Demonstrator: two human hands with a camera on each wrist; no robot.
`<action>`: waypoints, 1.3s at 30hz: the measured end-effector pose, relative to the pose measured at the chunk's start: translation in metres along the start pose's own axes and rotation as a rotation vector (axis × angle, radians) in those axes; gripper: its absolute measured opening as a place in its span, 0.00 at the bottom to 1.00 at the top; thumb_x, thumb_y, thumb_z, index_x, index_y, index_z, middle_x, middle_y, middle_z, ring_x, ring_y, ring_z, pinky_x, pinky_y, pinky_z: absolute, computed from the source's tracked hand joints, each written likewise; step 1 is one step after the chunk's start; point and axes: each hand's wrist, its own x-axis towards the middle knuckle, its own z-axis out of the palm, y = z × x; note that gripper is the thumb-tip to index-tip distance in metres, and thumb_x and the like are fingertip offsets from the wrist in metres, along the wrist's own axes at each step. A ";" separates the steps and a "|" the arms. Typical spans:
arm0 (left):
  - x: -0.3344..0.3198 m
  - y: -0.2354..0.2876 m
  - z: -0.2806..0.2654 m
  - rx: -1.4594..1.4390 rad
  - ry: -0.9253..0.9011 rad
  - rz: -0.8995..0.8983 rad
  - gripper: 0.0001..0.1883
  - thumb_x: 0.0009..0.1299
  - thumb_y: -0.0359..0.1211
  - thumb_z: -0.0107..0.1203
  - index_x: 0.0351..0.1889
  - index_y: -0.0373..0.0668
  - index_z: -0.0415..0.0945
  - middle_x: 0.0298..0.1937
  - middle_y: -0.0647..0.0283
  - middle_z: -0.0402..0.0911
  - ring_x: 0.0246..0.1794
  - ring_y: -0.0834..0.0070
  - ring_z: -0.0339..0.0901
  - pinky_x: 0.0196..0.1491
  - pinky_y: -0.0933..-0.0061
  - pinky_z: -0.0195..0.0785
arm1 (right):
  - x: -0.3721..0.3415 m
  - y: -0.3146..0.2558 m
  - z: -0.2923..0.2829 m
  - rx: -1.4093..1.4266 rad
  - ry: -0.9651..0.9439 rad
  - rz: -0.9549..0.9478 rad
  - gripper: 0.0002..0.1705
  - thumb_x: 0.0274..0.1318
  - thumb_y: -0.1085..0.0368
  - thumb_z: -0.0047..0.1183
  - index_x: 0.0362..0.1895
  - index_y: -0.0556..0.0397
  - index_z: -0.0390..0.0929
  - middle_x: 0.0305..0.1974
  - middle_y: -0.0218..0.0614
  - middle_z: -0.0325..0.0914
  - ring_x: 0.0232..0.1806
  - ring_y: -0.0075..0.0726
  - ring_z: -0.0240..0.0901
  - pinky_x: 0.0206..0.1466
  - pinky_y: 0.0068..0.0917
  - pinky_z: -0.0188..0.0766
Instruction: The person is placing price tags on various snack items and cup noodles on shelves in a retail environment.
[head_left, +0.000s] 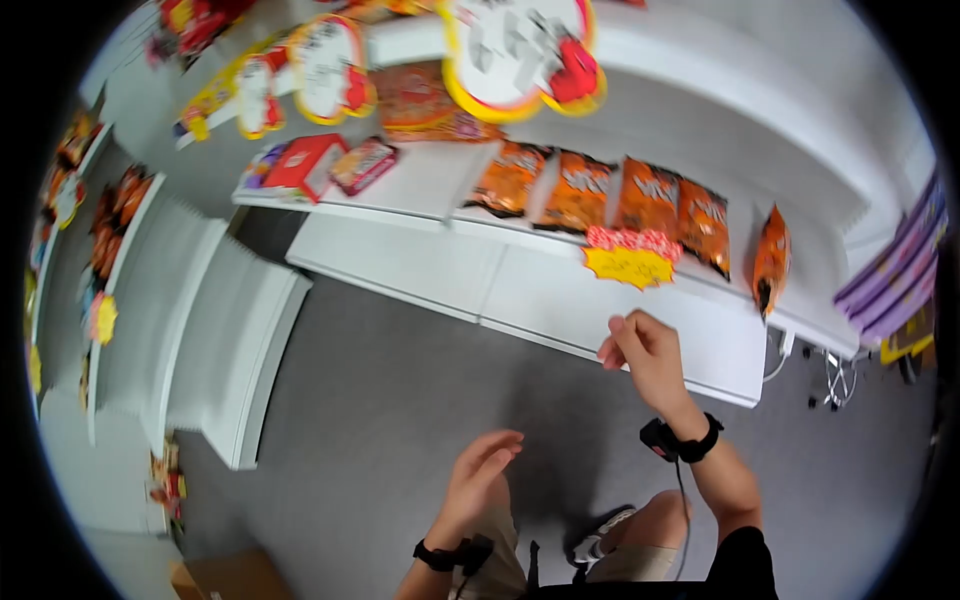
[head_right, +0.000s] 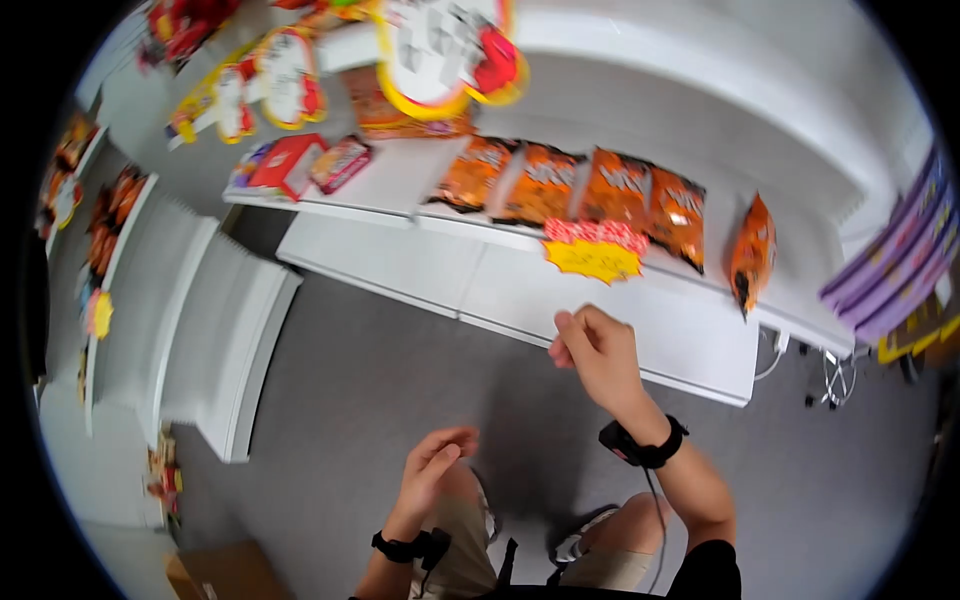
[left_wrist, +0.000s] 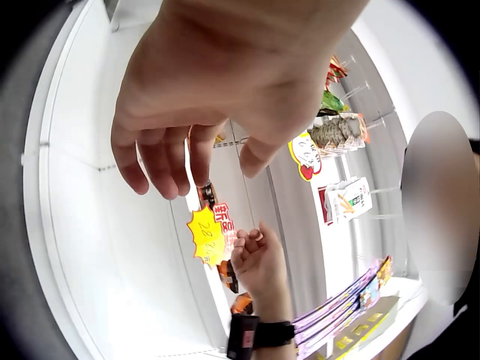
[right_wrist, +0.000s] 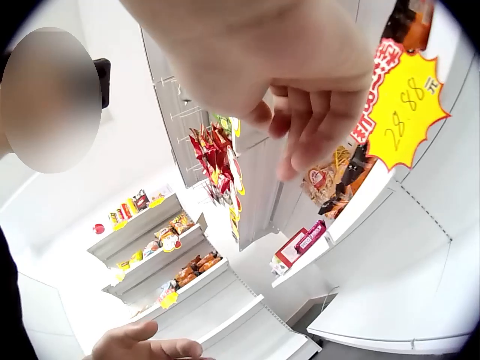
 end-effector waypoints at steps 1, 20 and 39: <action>-0.014 0.013 -0.005 0.044 0.052 0.006 0.15 0.71 0.33 0.52 0.53 0.36 0.73 0.53 0.60 0.77 0.53 0.72 0.73 0.57 0.71 0.64 | -0.002 -0.009 0.003 -0.008 -0.056 0.057 0.19 0.66 0.56 0.47 0.25 0.57 0.70 0.23 0.36 0.78 0.22 0.23 0.73 0.27 0.19 0.71; -0.320 0.375 0.056 0.241 0.643 0.290 0.11 0.70 0.33 0.54 0.44 0.35 0.78 0.42 0.63 0.81 0.43 0.79 0.74 0.49 0.78 0.66 | -0.178 -0.380 0.031 0.062 -0.469 0.475 0.17 0.64 0.56 0.46 0.38 0.60 0.74 0.34 0.43 0.80 0.34 0.34 0.79 0.39 0.27 0.76; -0.698 0.252 0.123 0.098 1.713 0.272 0.13 0.68 0.36 0.56 0.39 0.33 0.79 0.33 0.63 0.82 0.35 0.80 0.76 0.40 0.77 0.68 | -0.313 -0.392 0.088 0.201 -0.730 0.647 0.12 0.62 0.58 0.49 0.36 0.54 0.71 0.36 0.42 0.78 0.39 0.37 0.76 0.43 0.30 0.74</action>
